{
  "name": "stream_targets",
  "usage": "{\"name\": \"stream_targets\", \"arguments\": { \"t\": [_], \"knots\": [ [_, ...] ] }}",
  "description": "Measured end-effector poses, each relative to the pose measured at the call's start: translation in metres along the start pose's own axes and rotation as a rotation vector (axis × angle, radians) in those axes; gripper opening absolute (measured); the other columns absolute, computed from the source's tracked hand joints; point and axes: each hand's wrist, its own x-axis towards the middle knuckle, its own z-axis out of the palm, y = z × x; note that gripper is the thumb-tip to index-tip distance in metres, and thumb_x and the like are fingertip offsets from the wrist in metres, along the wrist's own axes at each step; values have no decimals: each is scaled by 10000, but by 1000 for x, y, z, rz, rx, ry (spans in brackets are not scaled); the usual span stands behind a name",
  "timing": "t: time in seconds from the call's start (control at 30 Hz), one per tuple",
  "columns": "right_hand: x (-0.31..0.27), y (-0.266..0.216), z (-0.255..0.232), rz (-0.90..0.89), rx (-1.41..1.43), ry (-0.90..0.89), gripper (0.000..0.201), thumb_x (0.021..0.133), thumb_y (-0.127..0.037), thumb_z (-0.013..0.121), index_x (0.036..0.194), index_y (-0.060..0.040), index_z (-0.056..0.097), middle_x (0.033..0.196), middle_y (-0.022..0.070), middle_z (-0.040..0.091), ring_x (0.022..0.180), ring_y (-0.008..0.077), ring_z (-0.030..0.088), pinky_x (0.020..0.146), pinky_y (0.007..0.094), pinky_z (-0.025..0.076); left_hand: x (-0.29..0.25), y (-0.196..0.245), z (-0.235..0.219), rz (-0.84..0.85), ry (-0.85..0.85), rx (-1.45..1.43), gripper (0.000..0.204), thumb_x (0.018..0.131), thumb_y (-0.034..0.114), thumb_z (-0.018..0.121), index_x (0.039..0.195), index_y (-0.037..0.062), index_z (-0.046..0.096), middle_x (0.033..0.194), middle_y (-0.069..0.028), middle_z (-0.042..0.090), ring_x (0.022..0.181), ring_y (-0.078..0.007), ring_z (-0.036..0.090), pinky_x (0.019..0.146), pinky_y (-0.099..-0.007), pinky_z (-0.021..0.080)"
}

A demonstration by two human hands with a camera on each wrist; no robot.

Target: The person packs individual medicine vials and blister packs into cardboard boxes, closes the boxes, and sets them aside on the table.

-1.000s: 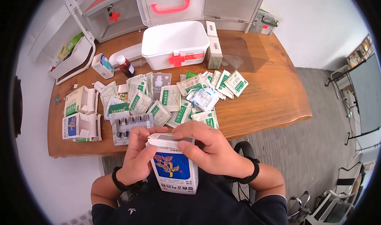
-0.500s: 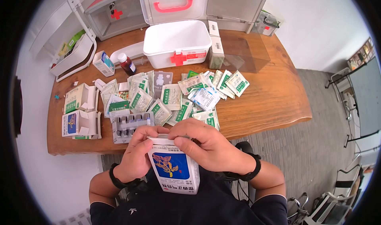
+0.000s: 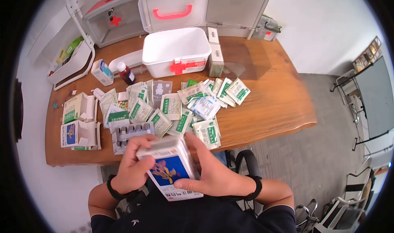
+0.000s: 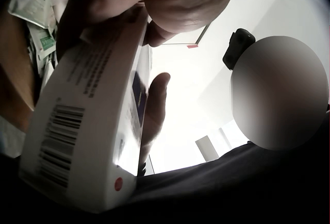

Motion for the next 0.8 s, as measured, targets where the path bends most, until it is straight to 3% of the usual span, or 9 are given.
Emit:
{"name": "stream_targets", "arguments": {
  "t": [0.07,0.13,0.17,0.2,0.3,0.4,0.57,0.73,0.8],
  "knots": [
    [3,-1,-11,37,-113,-32,967,855,-172,824,1549,20,178,1403,219,502,1281,258,526,1026,368,467,4,0,-2,6,25,-91,351,974,20,597,1266,103,420,1390,-96,407,1276,-175,445,1086,-361,375],
    [10,-10,-30,-2,-145,-34,912,837,-157,829,1524,34,261,1371,212,533,1280,232,527,1047,344,444,14,1,-3,193,-36,30,379,963,48,624,1275,107,416,1423,-95,363,1330,-183,391,1120,-364,333],
    [14,-24,-39,-64,-154,0,866,824,-144,833,1500,43,326,1369,196,536,1283,224,526,1075,348,427,18,11,-4,195,-89,93,570,918,147,712,1378,103,377,1515,-101,284,1401,-233,327,1157,-427,282],
    [18,-34,-54,-140,-290,27,866,824,-141,834,1503,39,327,1370,174,538,1293,223,520,1091,351,417,22,19,-2,199,-94,91,570,918,147,712,1378,103,377,1515,-101,284,1401,-233,327,1157,-427,282],
    [38,-87,-103,-288,-256,182,830,835,-88,804,1507,26,330,1377,141,535,1290,226,520,1099,388,427,27,35,0,176,132,-21,969,832,346,798,1557,92,206,1634,-101,158,1481,-334,242,1187,-569,197],
    [74,-120,-185,-540,-587,352,816,811,13,763,1505,11,335,1274,127,589,1207,215,578,1046,354,468,19,31,-4,139,199,92,929,876,502,718,1550,88,231,1596,-107,256,1464,-318,299,1176,-551,269],
    [113,-125,-270,-357,-926,473,737,773,-26,767,1450,-60,477,1240,119,625,1118,216,615,1009,350,478,7,16,-20,112,213,103,842,927,488,660,1531,61,259,1590,-121,262,1446,-314,325,1179,-533,269],
    [136,-104,-289,-126,-1098,377,764,718,2,757,1435,-85,507,1230,112,644,1127,221,616,1007,345,473,-3,12,-29,82,231,110,783,944,449,649,1511,41,295,1574,-139,287,1421,-305,360,1175,-501,291],
    [139,-99,-294,-32,-1162,361,756,701,5,725,1422,-100,522,1251,123,646,1143,250,614,1021,350,465,-7,11,-34,73,222,54,735,944,332,643,1520,44,288,1606,-117,246,1446,-279,324,1194,-480,241]
  ]
}}
